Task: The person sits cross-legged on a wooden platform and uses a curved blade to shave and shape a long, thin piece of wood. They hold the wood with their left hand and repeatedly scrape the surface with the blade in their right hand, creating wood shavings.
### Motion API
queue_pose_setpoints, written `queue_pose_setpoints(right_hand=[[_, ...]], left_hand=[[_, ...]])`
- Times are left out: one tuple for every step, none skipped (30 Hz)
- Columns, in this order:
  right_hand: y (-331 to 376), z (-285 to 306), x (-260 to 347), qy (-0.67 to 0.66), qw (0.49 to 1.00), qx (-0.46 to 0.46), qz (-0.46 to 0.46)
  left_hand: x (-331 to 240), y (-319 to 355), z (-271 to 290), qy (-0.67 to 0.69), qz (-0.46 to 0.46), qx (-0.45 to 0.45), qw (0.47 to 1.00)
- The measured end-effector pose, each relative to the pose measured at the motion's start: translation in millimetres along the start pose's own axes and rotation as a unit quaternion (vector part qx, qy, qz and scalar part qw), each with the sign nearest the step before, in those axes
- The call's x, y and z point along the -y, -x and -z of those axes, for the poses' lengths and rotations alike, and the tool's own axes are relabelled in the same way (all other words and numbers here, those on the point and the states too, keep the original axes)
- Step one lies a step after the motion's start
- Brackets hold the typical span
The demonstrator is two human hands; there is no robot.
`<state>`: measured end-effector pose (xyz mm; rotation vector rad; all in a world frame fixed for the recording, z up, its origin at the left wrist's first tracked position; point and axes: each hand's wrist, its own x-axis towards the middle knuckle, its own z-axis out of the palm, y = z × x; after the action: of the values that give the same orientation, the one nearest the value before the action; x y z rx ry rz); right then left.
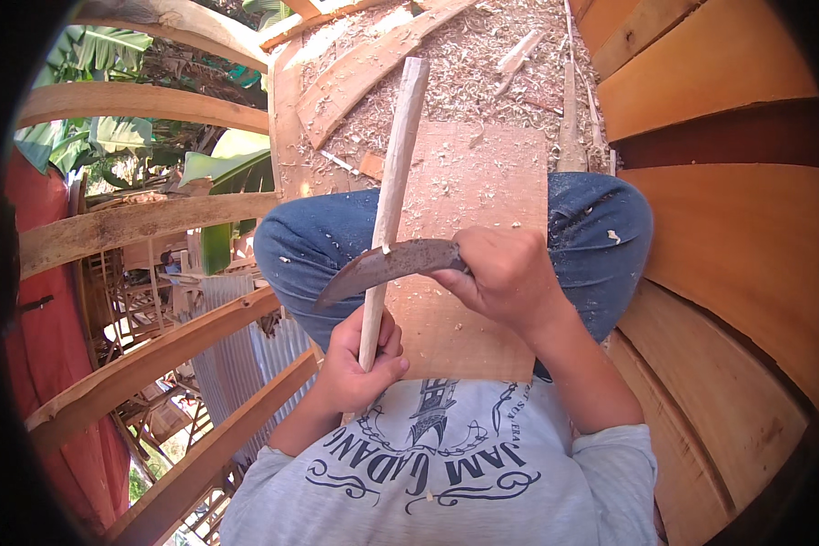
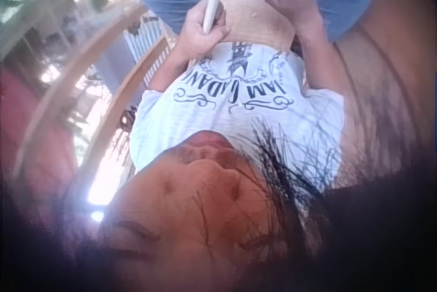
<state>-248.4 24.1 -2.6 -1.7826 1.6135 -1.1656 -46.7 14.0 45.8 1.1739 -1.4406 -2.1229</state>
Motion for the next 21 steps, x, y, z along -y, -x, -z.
queue_pose_setpoints(right_hand=[[-7.2, 8.1, -9.8, 0.039, 0.999, 0.008, 0.0], [-10.5, 12.1, -14.5, 0.077, 0.997, 0.015, 0.0], [-6.7, 3.9, -9.6, 0.018, 0.998, 0.012, -0.052], [-7.4, 1.1, -3.3, -0.001, 0.998, 0.012, -0.068], [-9.5, 1.8, 4.1, -0.019, 0.996, 0.012, -0.083], [-11.0, 5.9, 11.5, -0.038, 0.994, 0.012, -0.099], [-13.3, 16.3, 21.0, -0.076, 0.979, 0.062, -0.179], [-13.5, 23.7, 21.4, -0.134, 0.97, 0.101, -0.175], [-11.7, 32.1, 18.2, -0.192, 0.956, 0.139, -0.171], [-8.7, 39.3, 15.5, -0.248, 0.938, 0.176, -0.167], [-7.0, 44.5, 14.9, -0.306, 0.923, 0.195, -0.125], [-6.6, 49.2, 19.5, -0.335, 0.894, 0.218, -0.205], [-8.3, 58.1, 27.3, -0.358, 0.857, 0.242, -0.281], [-7.3, 63.0, 32.9, -0.378, 0.813, 0.264, -0.355], [4.6, 50.8, 26.9, -0.324, 0.906, 0.191, -0.193], [6.6, 50.5, 30.3, -0.315, 0.903, 0.228, -0.184], [8.0, 50.2, 33.1, -0.306, 0.898, 0.264, -0.176], [7.9, 49.8, 34.9, -0.296, 0.891, 0.3, -0.167], [10.3, 45.1, 34.1, -0.303, 0.897, 0.295, -0.131], [13.0, 44.9, 30.6, -0.315, 0.903, 0.24, -0.165], [16.1, 47.4, 25.3, -0.325, 0.906, 0.184, -0.199]], left_hand=[[-0.4, 0.6, 0.0, -0.019, -0.012, 0.005, 1.0], [0.2, -1.7, -0.5, 0.016, -0.004, 0.008, 1.0], [1.5, -6.0, -0.8, 0.051, 0.004, 0.01, 0.999], [2.7, -9.3, 0.9, 0.084, 0.012, 0.014, 0.996], [3.6, -8.8, 5.3, 0.106, 0.022, 0.033, 0.994], [3.9, -6.8, 12.0, 0.128, 0.032, 0.053, 0.99], [4.6, -4.9, 15.8, 0.154, 0.039, 0.069, 0.985], [3.1, -5.0, 16.5, 0.178, 0.045, 0.08, 0.98], [0.8, -5.1, 16.7, 0.202, 0.051, 0.091, 0.974], [-0.8, -4.8, 17.6, 0.226, 0.058, 0.103, 0.967], [-0.8, -3.9, 20.9, 0.246, 0.06, 0.115, 0.961], [-0.1, -2.4, 25.7, 0.266, 0.062, 0.126, 0.954], [0.8, -2.1, 26.8, 0.288, 0.06, 0.136, 0.946], [0.8, -2.6, 26.1, 0.277, 0.054, 0.137, 0.95], [0.6, -3.4, 25.3, 0.265, 0.049, 0.138, 0.953], [-0.5, -3.5, 25.5, 0.252, 0.043, 0.138, 0.957], [-0.2, -1.8, 23.8, 0.228, 0.041, 0.119, 0.966], [1.0, 1.1, 20.4, 0.203, 0.039, 0.1, 0.973], [1.9, 3.3, 18.9, 0.179, 0.039, 0.084, 0.98], [1.4, 2.7, 20.0, 0.191, 0.041, 0.094, 0.976], [0.3, 0.9, 21.8, 0.204, 0.042, 0.105, 0.972]])
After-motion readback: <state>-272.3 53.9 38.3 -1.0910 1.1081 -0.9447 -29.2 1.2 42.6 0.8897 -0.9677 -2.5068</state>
